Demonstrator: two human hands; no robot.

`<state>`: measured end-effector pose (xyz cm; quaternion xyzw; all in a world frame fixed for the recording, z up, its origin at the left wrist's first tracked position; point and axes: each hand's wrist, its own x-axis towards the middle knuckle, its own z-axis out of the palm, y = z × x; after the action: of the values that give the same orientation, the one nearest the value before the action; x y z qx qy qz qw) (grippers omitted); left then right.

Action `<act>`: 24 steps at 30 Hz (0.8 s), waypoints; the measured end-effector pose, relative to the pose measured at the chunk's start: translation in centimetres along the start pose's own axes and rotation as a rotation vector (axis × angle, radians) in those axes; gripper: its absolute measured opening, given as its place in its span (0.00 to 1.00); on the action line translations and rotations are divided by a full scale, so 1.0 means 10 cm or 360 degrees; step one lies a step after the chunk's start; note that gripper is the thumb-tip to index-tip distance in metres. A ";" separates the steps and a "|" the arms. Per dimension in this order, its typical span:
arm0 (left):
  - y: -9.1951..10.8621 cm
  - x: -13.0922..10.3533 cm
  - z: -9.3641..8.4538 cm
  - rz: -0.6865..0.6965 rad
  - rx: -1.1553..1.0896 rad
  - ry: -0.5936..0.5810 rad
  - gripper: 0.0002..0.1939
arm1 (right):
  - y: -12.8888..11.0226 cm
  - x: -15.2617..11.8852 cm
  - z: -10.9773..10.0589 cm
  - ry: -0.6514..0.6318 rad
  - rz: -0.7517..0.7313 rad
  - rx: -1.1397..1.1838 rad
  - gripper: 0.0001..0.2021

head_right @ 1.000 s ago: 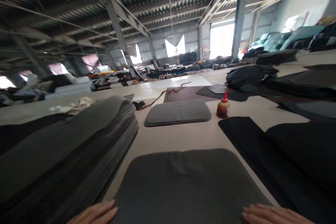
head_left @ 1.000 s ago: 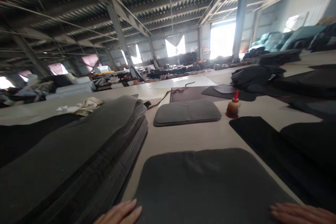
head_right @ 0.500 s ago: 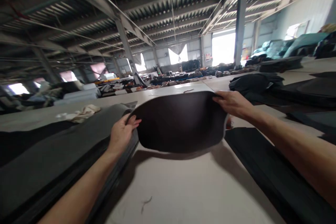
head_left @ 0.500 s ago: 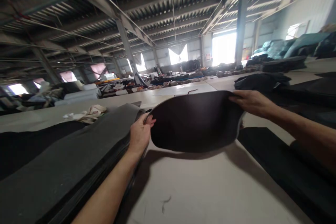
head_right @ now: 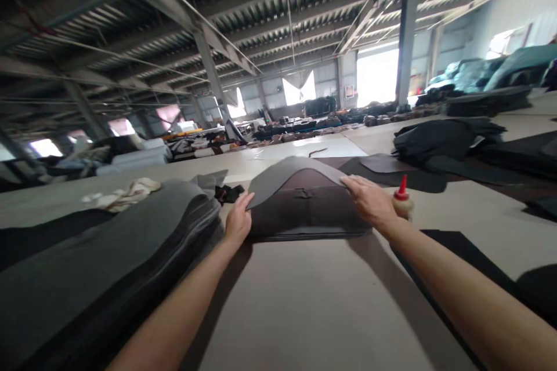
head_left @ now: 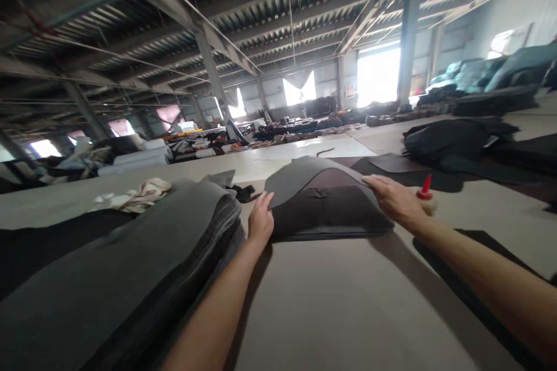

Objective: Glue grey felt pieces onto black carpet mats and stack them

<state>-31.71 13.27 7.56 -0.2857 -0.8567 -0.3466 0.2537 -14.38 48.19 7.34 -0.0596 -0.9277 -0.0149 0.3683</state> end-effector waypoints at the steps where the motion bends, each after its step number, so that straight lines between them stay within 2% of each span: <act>1: -0.13 -0.05 0.08 -0.0061 0.0059 -0.0085 0.17 | 0.01 -0.11 0.19 -0.0122 -0.0024 -0.0041 0.24; 3: -0.34 -0.13 0.17 -0.0168 0.0164 -0.0228 0.13 | 0.04 -0.31 0.47 -0.0284 -0.0058 -0.0097 0.25; 6: -0.53 -0.21 0.19 -0.0254 0.0278 -0.0384 0.14 | 0.05 -0.50 0.66 -0.0358 -0.0112 -0.0131 0.26; 9: -0.58 -0.24 0.19 -0.0286 0.0357 -0.0489 0.17 | 0.06 -0.55 0.67 -0.0384 -0.0179 -0.0173 0.24; 13: -0.55 -0.26 0.22 -0.0342 0.0440 -0.0582 0.18 | 0.05 -0.54 0.63 -0.0400 -0.0238 -0.0240 0.22; 24: -0.50 -0.29 0.21 -0.0351 0.0613 -0.0690 0.21 | -0.04 -0.63 0.63 -0.0443 -0.0280 -0.0349 0.23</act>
<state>-33.52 10.97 2.17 -0.2050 -0.9666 -0.1343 0.0752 -14.21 47.59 -1.54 -0.0196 -0.9641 -0.1395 0.2251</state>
